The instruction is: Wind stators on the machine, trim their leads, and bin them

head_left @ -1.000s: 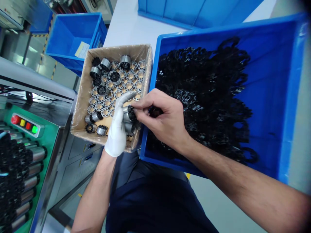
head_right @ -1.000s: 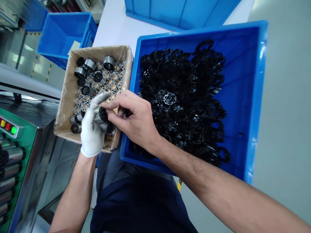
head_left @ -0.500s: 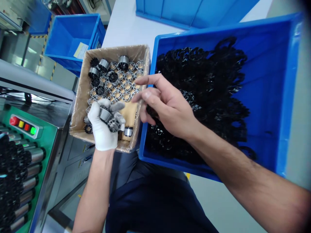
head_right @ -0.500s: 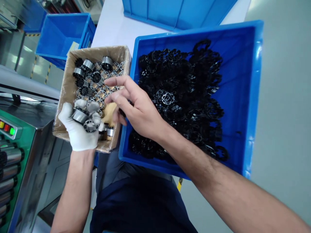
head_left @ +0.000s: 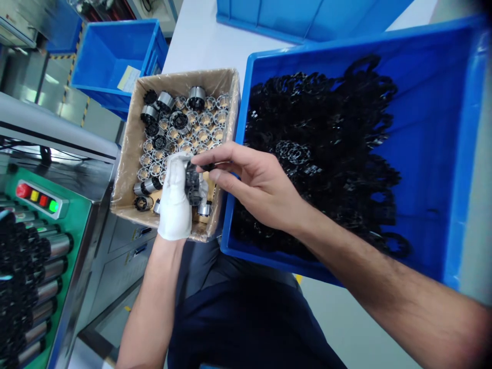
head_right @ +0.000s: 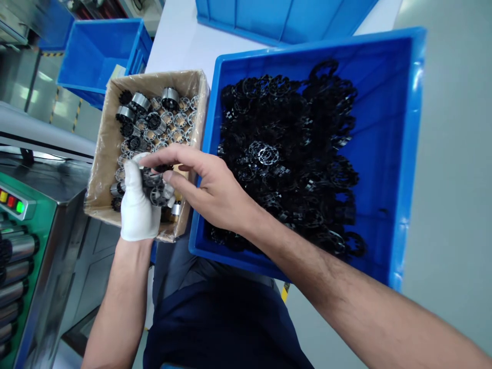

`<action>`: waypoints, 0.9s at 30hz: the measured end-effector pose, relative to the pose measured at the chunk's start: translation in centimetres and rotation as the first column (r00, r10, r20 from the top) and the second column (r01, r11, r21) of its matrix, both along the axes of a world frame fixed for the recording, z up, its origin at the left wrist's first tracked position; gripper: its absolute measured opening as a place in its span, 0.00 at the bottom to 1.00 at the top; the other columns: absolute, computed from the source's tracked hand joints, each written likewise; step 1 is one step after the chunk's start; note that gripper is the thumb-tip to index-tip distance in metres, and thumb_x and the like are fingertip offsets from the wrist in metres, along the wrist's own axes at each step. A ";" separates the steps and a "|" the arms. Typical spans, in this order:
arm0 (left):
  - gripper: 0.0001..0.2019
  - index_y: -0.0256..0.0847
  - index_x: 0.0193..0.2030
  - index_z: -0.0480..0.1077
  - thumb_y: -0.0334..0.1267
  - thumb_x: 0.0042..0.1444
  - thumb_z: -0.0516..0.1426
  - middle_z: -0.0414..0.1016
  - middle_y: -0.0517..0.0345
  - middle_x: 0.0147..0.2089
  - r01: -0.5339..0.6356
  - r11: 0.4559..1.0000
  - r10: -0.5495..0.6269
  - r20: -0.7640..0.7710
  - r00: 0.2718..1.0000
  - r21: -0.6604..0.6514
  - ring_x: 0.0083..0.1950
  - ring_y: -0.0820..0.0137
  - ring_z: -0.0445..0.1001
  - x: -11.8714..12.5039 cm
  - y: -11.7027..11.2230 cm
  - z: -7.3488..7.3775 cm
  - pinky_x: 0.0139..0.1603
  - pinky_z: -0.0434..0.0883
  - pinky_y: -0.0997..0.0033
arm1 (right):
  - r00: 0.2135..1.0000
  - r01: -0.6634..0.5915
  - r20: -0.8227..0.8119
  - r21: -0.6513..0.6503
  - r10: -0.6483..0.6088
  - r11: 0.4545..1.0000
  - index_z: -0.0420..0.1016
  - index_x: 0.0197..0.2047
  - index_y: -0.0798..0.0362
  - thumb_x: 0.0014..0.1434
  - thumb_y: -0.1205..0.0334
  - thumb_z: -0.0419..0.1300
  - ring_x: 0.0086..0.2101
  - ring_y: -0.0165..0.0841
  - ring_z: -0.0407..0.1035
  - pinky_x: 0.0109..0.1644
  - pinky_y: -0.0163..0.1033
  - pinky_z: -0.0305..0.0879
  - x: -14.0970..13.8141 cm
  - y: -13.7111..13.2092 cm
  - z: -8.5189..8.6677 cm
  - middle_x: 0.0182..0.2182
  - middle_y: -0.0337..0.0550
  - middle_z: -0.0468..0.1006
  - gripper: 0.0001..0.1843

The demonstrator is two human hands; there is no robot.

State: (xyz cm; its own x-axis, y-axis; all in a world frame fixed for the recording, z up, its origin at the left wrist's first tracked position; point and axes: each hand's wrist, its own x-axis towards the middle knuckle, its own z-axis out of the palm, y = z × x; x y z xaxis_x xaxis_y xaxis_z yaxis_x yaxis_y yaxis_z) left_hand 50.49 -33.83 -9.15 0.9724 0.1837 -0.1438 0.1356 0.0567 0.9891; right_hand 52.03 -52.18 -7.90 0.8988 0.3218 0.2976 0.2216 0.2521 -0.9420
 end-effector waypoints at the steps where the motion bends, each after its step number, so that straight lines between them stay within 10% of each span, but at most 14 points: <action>1: 0.32 0.46 0.56 0.80 0.75 0.72 0.60 0.86 0.53 0.63 -0.036 0.998 0.036 -0.003 0.999 -0.049 0.72 0.55 0.82 0.0 -0.2 -0.1 0.74 0.79 0.59 | 1.000 0.014 0.026 -0.017 -0.014 1.000 0.86 0.64 0.51 0.78 0.65 0.65 0.59 0.36 0.83 0.71 0.45 0.77 -0.1 0.0 0.0 0.61 0.44 0.88 0.16; 12: 0.30 0.48 0.60 0.84 0.71 0.78 0.56 0.87 0.55 0.64 0.079 0.994 -0.087 0.117 0.989 0.070 0.79 0.53 0.78 -0.5 0.2 -0.9 0.84 0.73 0.50 | 0.990 0.132 0.071 -0.200 -0.120 0.971 0.90 0.58 0.47 0.68 0.65 0.74 0.54 0.38 0.81 0.58 0.44 0.84 -0.4 -0.2 0.0 0.54 0.44 0.86 0.16; 27: 0.28 0.48 0.64 0.81 0.66 0.82 0.50 0.84 0.54 0.70 0.151 0.983 -0.161 0.094 0.983 0.101 0.78 0.56 0.78 -0.7 0.2 -0.5 0.85 0.70 0.53 | 0.983 0.137 -0.103 -0.120 -0.149 0.983 0.94 0.54 0.51 0.60 0.52 0.86 0.36 0.30 0.77 0.43 0.39 0.83 -0.2 -0.2 -0.1 0.44 0.43 0.87 0.22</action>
State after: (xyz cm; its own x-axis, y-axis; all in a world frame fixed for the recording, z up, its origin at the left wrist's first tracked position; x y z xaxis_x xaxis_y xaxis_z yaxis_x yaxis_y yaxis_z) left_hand 49.76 -33.63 -9.68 0.9988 0.0367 -0.0324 0.0342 -0.0501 0.9982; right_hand 51.82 -52.34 -8.02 0.9634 0.2133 0.1624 0.1399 0.1165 -0.9833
